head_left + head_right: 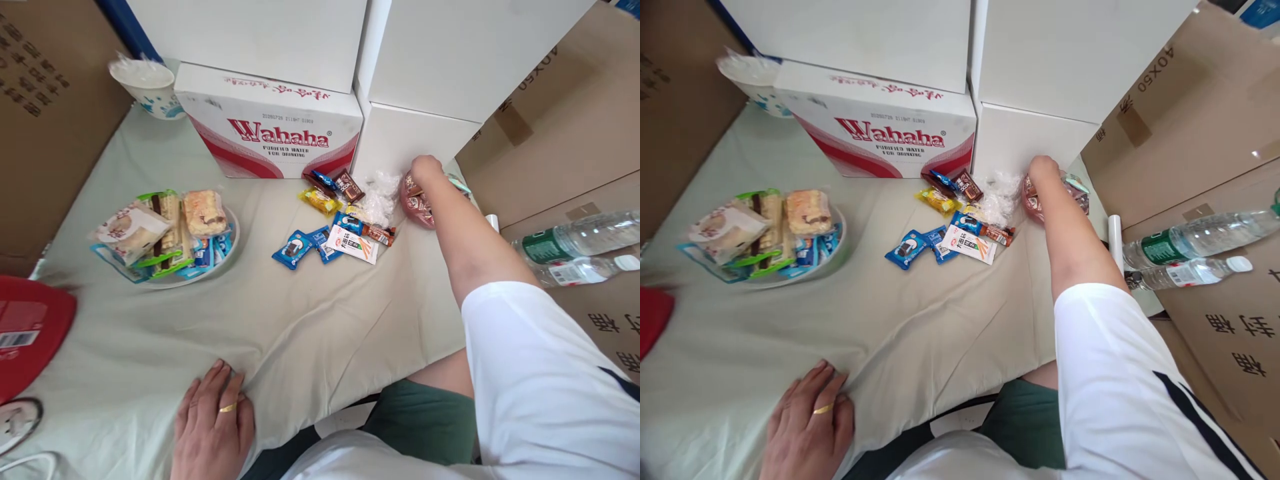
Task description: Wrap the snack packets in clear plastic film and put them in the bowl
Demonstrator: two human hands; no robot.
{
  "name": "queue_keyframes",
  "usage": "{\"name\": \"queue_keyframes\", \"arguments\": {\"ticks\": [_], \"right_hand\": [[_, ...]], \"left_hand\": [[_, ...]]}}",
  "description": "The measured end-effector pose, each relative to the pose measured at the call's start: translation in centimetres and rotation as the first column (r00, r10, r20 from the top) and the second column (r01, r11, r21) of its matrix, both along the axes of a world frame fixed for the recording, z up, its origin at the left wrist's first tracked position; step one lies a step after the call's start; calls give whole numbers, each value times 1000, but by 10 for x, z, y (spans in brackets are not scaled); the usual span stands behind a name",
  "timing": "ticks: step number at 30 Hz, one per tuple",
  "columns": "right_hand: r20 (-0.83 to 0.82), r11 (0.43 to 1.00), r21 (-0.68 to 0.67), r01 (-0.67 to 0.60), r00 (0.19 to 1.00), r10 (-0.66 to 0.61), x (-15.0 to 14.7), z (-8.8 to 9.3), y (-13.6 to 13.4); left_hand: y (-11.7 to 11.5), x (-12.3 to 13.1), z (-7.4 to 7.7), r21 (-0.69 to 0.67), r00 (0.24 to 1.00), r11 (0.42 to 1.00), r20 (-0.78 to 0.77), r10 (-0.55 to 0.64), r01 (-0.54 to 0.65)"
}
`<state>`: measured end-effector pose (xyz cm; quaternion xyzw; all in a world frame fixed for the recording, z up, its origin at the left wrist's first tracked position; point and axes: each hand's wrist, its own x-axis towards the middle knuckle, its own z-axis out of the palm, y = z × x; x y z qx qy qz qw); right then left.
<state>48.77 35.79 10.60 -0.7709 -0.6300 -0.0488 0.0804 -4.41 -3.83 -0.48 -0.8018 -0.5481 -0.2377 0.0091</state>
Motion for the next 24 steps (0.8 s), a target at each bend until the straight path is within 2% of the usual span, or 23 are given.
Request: {"name": "queue_keyframes", "arguments": {"ticks": [3,5,8,10,12,14,17,21,23,24], "right_hand": [[67,988,-151,46,997,-36,-6,-4,-6],[134,988,-149,34,991,-14,-12,-4,-16],[197,997,-79,17,980,-1,-25,-2,-33],[213,999,32,-10,977,3,-36,2,-42],[197,985,156,-70,980,38,-50,7,-52],[140,967,219,-127,985,98,-66,10,-64],[5,965,157,-210,977,212,-90,6,-85],[-40,911,-65,-408,913,406,-105,-7,-108],[-28,914,-125,-385,922,385,-105,-8,-115],[-34,929,-106,-355,935,353,-103,-6,-117]], "left_hand": [[0,1,1,-6,1000,1000,12,4,-4],[0,1,1,-4,1000,1000,13,5,-5],[0,2,2,13,1000,1000,3,2,-2],[0,3,3,26,1000,1000,3,3,-3],[0,3,3,27,1000,1000,1,4,-4],[0,3,3,30,1000,1000,-2,3,-3],[-1,2,1,33,1000,999,8,3,-3],[-2,0,-2,6,998,1000,70,6,-7],[-4,-3,-1,-8,990,1000,143,-2,3],[-5,-5,0,-12,982,1000,188,-3,6]]}}
